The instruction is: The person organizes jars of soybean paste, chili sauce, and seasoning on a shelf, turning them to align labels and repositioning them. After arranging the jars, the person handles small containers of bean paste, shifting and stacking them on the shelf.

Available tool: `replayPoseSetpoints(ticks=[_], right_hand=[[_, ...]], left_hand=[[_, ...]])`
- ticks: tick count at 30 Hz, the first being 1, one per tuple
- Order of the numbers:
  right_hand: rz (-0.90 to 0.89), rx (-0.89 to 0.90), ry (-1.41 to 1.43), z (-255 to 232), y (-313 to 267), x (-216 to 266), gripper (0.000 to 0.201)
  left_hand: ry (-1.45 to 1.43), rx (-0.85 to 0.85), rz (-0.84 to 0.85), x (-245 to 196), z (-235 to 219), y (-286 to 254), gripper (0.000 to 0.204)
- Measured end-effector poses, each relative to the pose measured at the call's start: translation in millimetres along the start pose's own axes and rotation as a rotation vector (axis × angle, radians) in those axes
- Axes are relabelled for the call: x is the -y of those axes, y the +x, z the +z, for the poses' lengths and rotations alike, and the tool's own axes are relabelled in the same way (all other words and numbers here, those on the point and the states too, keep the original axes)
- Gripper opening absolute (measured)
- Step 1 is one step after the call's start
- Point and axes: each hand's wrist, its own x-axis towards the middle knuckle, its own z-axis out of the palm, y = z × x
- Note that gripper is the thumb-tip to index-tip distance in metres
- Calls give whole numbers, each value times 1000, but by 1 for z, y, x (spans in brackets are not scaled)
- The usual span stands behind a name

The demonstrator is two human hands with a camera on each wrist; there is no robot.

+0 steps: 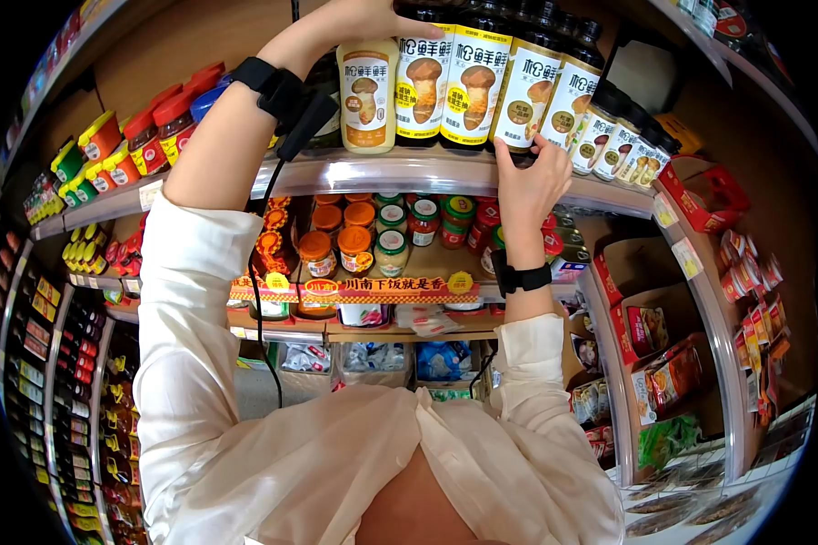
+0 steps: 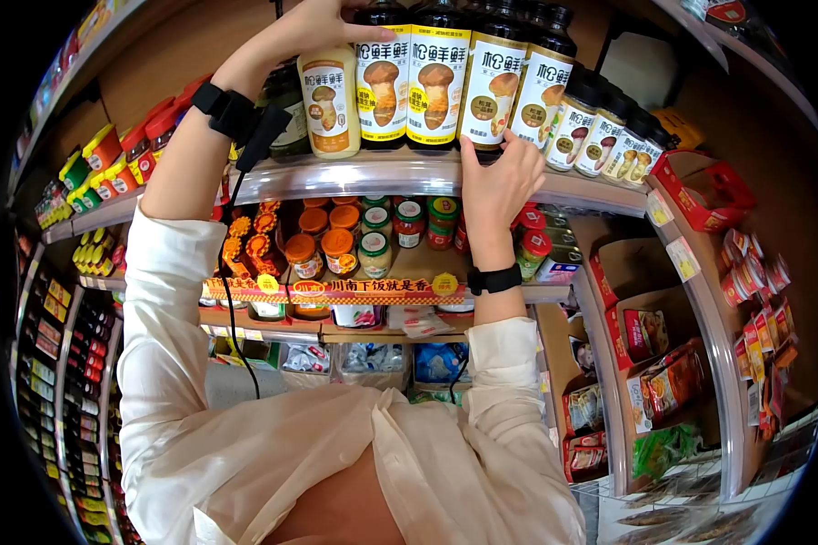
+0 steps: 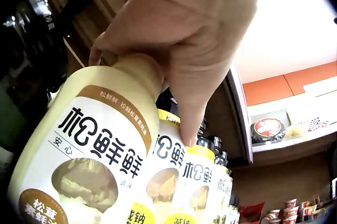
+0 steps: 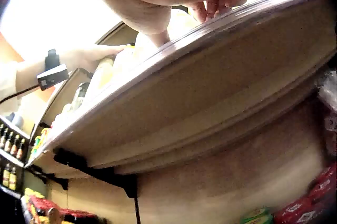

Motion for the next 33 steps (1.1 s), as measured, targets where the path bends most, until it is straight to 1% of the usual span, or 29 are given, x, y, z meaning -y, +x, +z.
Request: replayPoseSetpoints(ticks=[2,3,4,5,6,7,9,11,14,15,17,18,19,21,25,26,29,30,33], right_hand=[[2,-3,52,-5,-3,-2,52],[1,-5,105,-9,-5,-4,52],[12,-42,173,-12,-9,-12,48],[12,-41,174,-11,-12,-13,48],[8,-59,142,-10,-12,-13,46],[7,-73,107,-12,-12,-18,44],[1,-94,110,-11,-12,-21,42],[-11,-98,53,-11,-10,-18,42],[-40,-138,29,-11,-9,-13,45],[-34,-148,30,-10,-10,-12,46],[-36,-164,57,-4,-13,-12,52],[-48,-173,70,1,-14,-13,53],[-58,-181,81,5,-16,-14,54],[-61,-186,99,10,-17,-16,54],[-49,-196,118,13,-18,-14,51],[-41,-204,122,14,-18,-14,50],[-21,-213,128,14,-18,-13,48],[-12,-219,132,14,-18,-13,47],[-10,-248,145,15,-18,-11,47]], left_hand=[[55,32,-202,-13,-3,-2,67],[56,27,-194,-25,4,-9,67],[283,-296,-94,-42,14,-16,63],[504,-613,-6,-49,20,-23,59],[264,-621,122,-53,12,-10,49],[162,-672,275,-62,19,-4,35],[92,-573,374,-77,23,9,28],[59,-586,402,-92,36,24,27],[88,-529,356,-103,46,42,35],[90,-530,360,-104,51,49,35],[190,-546,335,-106,64,61,36],[245,-453,290,-107,67,60,37],[247,-452,295,-109,68,62,37],[325,-468,218,-111,72,66,36],[320,-488,233,-106,75,73,30],[309,-517,247,-104,79,74,28],[263,-493,267,-99,78,78,27],[224,-463,210,-103,73,78,27],[219,-453,203,-101,74,81,27]])
